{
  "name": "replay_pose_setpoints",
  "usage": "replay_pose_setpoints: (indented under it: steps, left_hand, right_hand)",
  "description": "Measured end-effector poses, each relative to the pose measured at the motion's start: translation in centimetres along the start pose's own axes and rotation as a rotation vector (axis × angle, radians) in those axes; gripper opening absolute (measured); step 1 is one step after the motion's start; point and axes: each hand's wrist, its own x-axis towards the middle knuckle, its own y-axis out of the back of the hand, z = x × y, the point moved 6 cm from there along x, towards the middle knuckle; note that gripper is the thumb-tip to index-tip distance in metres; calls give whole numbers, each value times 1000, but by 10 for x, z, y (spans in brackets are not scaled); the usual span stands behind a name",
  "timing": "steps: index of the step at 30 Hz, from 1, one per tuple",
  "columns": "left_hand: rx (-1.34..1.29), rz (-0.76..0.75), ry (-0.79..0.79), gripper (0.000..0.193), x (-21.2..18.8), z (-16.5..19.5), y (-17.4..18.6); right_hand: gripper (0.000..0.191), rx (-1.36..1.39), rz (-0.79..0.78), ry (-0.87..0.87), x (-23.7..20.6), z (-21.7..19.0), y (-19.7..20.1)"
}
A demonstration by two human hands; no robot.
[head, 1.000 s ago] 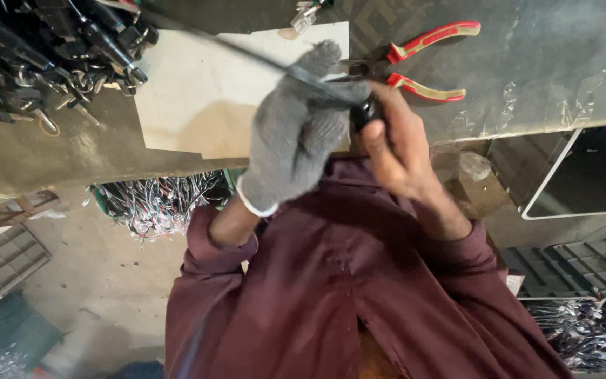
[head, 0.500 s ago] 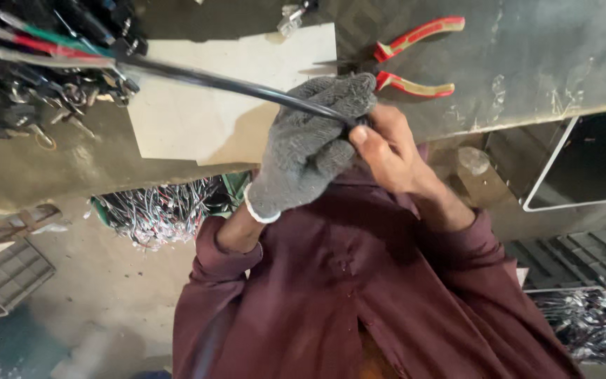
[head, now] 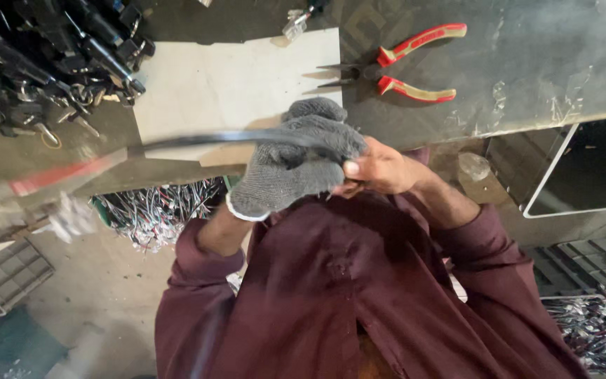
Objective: The person holds a black cable and uses red-handled pliers to strip the outer insulation from its ends, pulling the cut jacket off to expose inner colored wires. They work through the cable section by section at the workbench, setting the processed cable aside when finished.
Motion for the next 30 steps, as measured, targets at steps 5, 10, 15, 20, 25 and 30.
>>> replay_pose_setpoints:
  steps: [5,10,15,20,25,30]
  left_hand:
    - [316,132,-349,11,4,3,-4]
    - [410,154,-319,32,17,14,-4]
    - [401,150,-192,51,17,13,-2]
    - [-26,150,-136,51,8,7,10]
    - [-232,85,-205,37,11,2,0]
    - [-278,86,-149,34,7,-1,-3]
  right_hand:
    - [44,-292,183,315,0,11,22]
    - [67,-591,844,472,-6,9,43]
    - [72,-1055,671,671,-10,-43,-7]
    - [87,-1854,766,687,-33,-117,-37]
    - [71,-2364,790,416,-27,-134,-19]
    - [65,-2316,869,468,-20,-137,-13]
